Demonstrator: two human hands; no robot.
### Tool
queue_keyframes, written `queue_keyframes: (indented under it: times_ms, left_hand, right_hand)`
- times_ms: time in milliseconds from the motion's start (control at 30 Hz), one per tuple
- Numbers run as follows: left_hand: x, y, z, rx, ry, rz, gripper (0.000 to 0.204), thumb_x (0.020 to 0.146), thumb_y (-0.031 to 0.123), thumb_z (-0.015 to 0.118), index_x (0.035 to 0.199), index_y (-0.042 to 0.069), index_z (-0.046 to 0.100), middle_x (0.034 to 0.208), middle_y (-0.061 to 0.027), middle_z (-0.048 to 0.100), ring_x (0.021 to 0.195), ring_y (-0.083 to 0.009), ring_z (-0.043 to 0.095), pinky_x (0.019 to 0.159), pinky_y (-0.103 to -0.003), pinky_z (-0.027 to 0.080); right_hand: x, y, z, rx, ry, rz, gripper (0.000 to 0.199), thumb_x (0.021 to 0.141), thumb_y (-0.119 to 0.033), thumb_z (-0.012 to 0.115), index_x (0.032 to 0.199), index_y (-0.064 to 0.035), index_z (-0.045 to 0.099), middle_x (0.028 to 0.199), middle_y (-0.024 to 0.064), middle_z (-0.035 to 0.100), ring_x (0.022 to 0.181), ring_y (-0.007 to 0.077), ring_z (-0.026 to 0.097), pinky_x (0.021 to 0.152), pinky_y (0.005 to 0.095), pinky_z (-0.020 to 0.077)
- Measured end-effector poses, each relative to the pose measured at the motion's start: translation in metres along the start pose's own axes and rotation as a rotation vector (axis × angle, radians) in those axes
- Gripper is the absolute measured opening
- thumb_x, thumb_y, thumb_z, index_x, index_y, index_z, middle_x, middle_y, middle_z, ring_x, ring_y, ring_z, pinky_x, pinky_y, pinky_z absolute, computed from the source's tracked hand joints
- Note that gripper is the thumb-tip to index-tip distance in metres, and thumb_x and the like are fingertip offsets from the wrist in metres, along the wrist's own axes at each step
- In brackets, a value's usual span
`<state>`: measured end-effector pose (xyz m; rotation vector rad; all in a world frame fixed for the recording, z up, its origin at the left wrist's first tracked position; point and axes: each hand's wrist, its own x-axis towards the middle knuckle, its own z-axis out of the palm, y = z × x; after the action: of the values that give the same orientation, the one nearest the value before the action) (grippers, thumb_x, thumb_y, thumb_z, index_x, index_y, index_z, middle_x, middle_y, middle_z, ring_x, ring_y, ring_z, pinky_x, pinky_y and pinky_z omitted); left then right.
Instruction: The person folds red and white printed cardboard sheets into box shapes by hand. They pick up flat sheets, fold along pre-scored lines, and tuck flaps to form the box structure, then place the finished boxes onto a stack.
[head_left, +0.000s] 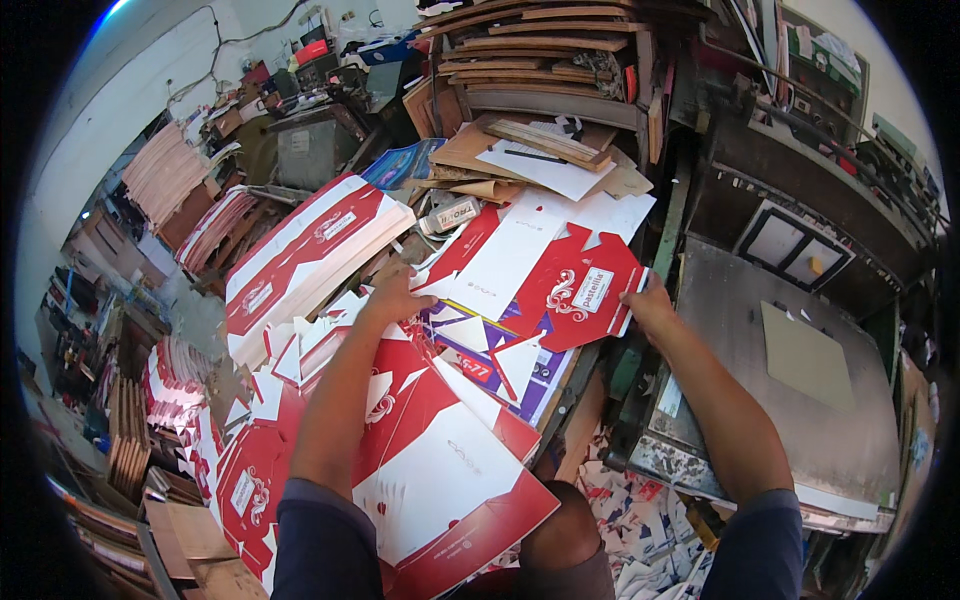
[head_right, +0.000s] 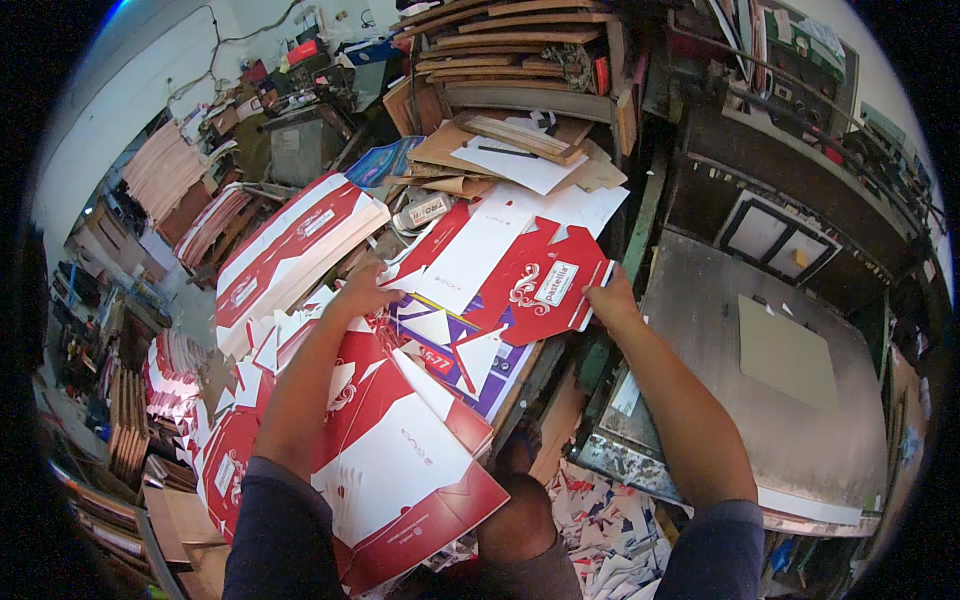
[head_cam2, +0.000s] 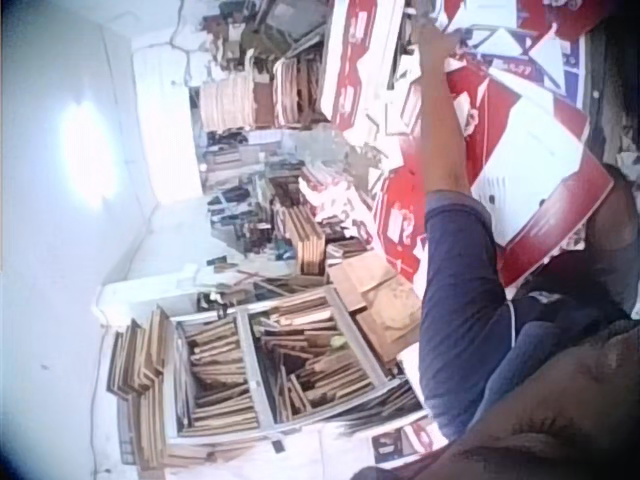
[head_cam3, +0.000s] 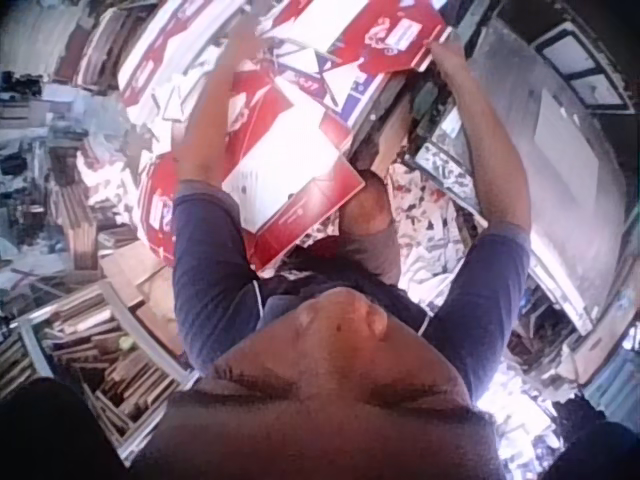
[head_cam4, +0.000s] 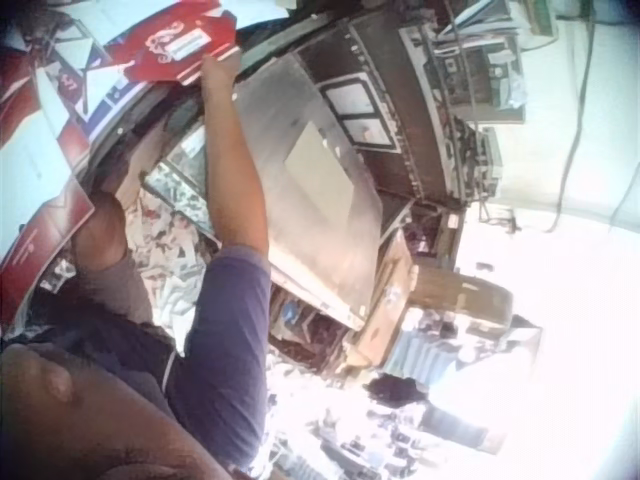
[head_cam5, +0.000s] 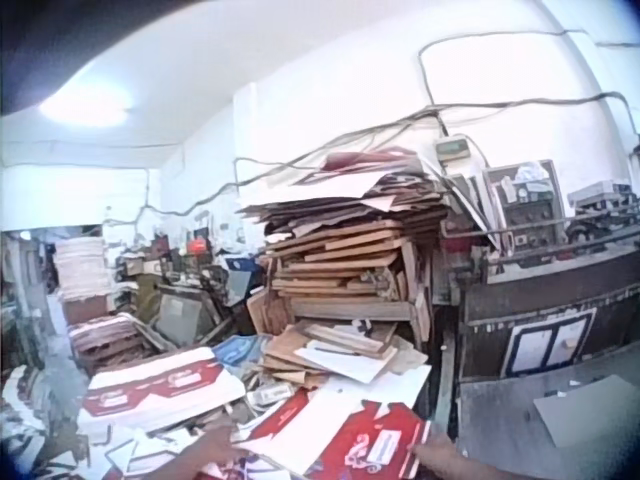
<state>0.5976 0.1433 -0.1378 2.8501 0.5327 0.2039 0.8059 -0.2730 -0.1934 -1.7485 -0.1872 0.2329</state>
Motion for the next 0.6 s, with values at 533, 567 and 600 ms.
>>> queue_keyframes:
  times_ms: [533,567,600]
  left_hand:
    - [0.139,0.094,0.031,0.542,0.181,0.577,0.045,0.093,0.030,0.059,0.130,0.004,0.059,0.139,-0.0106,0.056,0.127,-0.0301,0.052,0.105,-0.043,0.043]
    - [0.152,0.095,0.048,0.659,0.174,0.587,0.050,0.096,0.035,0.055,0.136,0.004,0.055,0.146,-0.0103,0.052,0.133,-0.0284,0.047,0.109,-0.044,0.040]
    - [0.158,0.094,0.063,0.710,0.142,0.555,0.053,0.099,0.037,0.051,0.142,0.005,0.050,0.151,-0.0092,0.046,0.138,-0.0276,0.042,0.112,-0.046,0.035]
  right_hand:
    - [-0.006,-0.025,0.027,-0.088,0.087,-0.009,0.064,0.081,-0.006,0.063,0.138,0.0066,0.038,0.123,0.0243,0.063,0.112,0.0329,0.065,0.101,0.0385,0.0478]
    - [-0.006,-0.030,0.028,-0.100,0.084,-0.004,0.064,0.081,-0.005,0.063,0.139,0.0066,0.038,0.123,0.0244,0.063,0.113,0.0327,0.065,0.102,0.0384,0.0475]
    - [-0.012,-0.027,0.027,-0.117,0.086,0.020,0.064,0.081,-0.005,0.063,0.139,0.0067,0.037,0.124,0.0245,0.063,0.114,0.0326,0.064,0.102,0.0382,0.0471]
